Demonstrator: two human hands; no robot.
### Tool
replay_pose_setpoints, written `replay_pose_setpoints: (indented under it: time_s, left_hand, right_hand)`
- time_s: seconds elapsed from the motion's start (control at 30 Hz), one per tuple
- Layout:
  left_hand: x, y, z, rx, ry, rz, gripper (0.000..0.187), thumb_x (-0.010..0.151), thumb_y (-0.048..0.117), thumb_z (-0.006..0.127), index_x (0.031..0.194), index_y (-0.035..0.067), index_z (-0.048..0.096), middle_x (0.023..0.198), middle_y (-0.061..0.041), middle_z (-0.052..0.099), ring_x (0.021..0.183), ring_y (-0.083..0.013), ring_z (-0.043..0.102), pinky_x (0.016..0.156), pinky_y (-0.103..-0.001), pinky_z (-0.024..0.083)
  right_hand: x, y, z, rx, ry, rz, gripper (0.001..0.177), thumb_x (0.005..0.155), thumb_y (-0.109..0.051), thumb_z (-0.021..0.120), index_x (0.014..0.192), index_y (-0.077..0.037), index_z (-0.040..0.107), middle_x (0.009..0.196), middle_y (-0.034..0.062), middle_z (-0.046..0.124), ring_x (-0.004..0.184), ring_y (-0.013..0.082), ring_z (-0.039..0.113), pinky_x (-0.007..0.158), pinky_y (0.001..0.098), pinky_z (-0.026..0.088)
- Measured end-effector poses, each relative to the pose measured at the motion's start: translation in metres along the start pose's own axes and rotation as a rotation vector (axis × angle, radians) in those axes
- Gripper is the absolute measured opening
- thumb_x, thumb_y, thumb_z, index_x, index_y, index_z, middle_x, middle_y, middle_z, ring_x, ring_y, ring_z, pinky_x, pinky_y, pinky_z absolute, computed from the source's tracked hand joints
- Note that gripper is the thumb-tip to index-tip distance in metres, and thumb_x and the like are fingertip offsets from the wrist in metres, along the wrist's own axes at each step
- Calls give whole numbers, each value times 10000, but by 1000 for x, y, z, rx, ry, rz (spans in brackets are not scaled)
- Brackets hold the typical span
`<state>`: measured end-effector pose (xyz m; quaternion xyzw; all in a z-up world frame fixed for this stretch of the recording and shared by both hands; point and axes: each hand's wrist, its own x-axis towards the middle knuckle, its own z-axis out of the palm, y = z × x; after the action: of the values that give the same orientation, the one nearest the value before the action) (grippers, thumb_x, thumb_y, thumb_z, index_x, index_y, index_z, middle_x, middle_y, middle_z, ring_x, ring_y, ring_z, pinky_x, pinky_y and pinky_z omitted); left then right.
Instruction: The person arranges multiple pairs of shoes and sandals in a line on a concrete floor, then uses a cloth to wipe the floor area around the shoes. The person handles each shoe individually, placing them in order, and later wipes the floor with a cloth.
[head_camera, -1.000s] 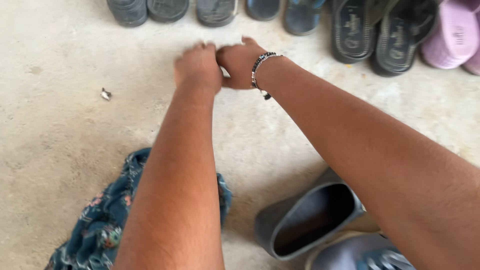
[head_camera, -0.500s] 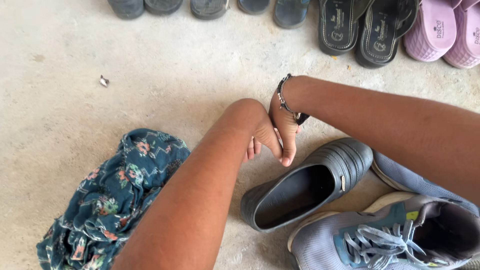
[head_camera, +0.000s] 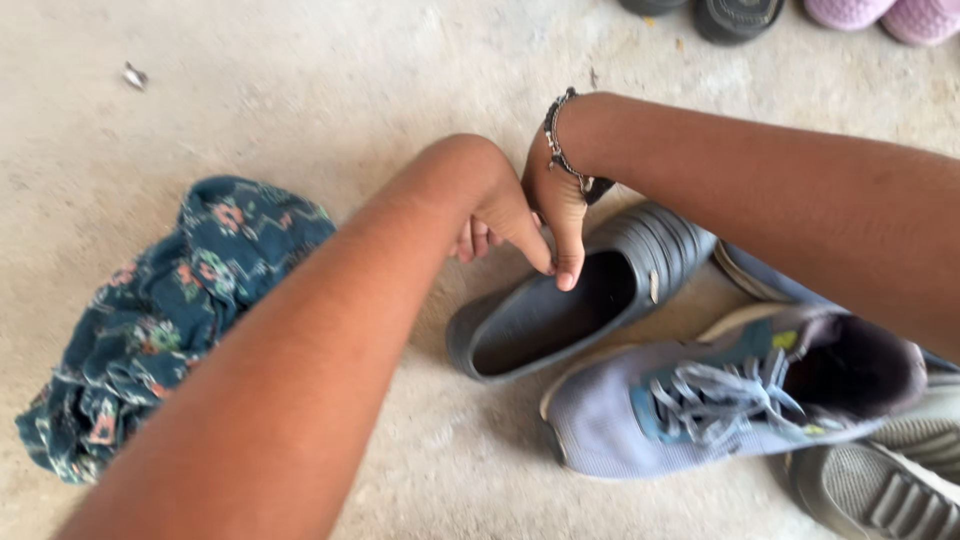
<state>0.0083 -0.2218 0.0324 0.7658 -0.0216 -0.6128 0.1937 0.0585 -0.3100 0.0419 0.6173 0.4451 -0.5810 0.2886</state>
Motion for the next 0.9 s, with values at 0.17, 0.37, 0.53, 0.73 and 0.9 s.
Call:
replay_pose_setpoints:
  time_s: [0.17, 0.37, 0.53, 0.73, 0.9]
  left_hand:
    - [-12, 5, 18, 86, 42, 15, 1164, 631, 640, 813, 1602, 234, 315, 1475, -218, 574, 1229, -353, 684, 1022, -495, 559]
    - [-6, 19, 42, 174, 287, -48, 725, 749, 476, 801, 1363, 115, 670, 1299, -178, 726, 1147, -337, 717, 1011, -469, 533]
    - [1, 13, 32, 250, 577, 0, 433, 801, 166, 739, 1229, 100, 730, 1246, -201, 703, 1110, -370, 692, 966, -466, 558]
    - [-13, 0, 14, 207, 816, -20, 315, 805, 136, 722, 1113, 99, 774, 1175, -178, 716, 1103, -349, 676, 937, -451, 555]
    - [-40, -32, -2, -206, 940, -31, 257, 808, 112, 686, 1041, 38, 765, 1018, -224, 754, 962, -353, 755, 864, -456, 592]
  right_hand:
    - [-11, -7, 21, 81, 58, -82, 1312, 470, -650, 845, 1611, -356, 268, 1615, 20, 427, 1502, 250, 376, 1209, 425, 299]
    - [-5, -12, 45, -43, 308, 221, 430, 747, -166, 715, 1161, -69, 779, 1110, 200, 831, 1048, 343, 791, 895, 457, 606]
    - [-14, -8, 43, -55, 534, 297, 361, 814, -9, 639, 1145, -103, 747, 1068, 186, 760, 981, 328, 737, 830, 457, 597]
    - [-32, 1, 34, -37, 1075, 367, 473, 818, -115, 708, 1284, -112, 628, 1302, 194, 579, 1220, 380, 583, 909, 568, 518]
    - [-21, 13, 25, 284, 1610, 424, 834, 781, -332, 848, 1446, -131, 386, 1383, 300, 471, 1244, 526, 504, 910, 635, 493]
